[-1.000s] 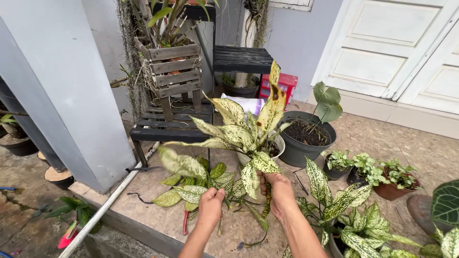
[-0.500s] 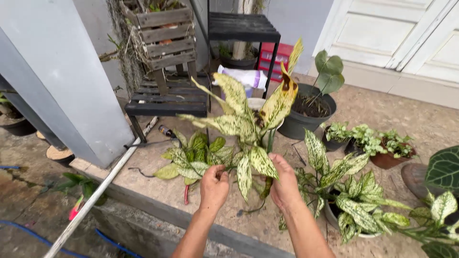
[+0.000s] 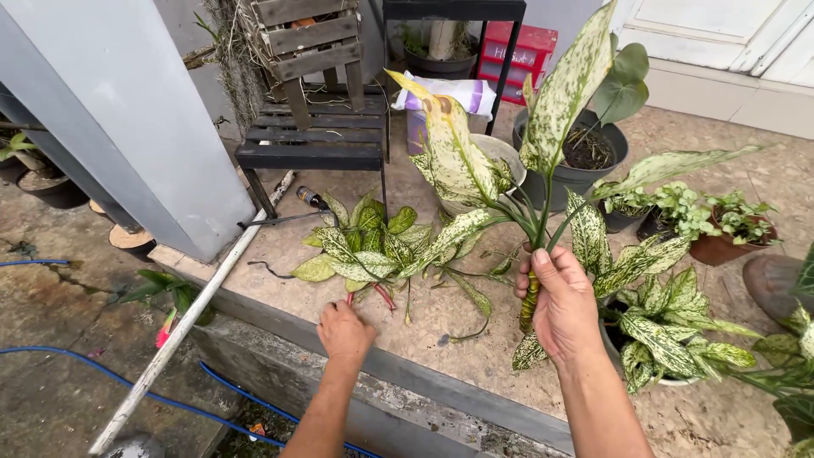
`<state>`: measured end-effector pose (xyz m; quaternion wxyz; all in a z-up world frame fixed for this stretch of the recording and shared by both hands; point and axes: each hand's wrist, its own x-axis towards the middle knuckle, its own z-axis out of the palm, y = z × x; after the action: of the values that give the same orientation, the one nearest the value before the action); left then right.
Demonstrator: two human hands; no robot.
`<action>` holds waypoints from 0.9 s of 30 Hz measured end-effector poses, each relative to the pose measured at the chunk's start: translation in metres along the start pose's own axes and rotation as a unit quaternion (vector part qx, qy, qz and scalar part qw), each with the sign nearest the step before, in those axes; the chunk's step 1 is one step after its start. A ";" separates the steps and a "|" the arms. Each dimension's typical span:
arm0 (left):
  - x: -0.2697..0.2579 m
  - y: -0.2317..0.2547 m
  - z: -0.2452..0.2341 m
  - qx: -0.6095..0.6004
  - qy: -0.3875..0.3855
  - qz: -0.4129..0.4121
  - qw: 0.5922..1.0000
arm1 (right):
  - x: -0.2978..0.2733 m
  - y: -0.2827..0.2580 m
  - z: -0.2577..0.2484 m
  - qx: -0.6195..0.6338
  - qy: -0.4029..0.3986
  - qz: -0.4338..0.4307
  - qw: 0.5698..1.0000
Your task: Pruning and arranging plant cuttings in a pot.
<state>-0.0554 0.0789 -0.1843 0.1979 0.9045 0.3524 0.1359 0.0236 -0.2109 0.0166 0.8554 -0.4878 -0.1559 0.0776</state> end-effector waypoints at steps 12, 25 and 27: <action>0.158 -0.094 0.155 -0.058 -0.081 -0.051 0.994 | -0.008 0.012 0.009 0.017 0.025 0.049 0.998; 0.095 -0.060 0.042 -0.568 -0.103 -0.267 0.771 | 0.010 0.033 0.000 0.093 0.040 0.081 0.992; 0.088 -0.071 0.057 -0.625 -0.103 -0.271 0.725 | 0.014 0.038 -0.001 0.118 0.041 0.094 0.988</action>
<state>-0.0119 0.1731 -0.2578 0.7820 0.4501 0.3952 0.1723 0.0374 -0.1882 -0.0136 0.9017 -0.3986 -0.0637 0.1549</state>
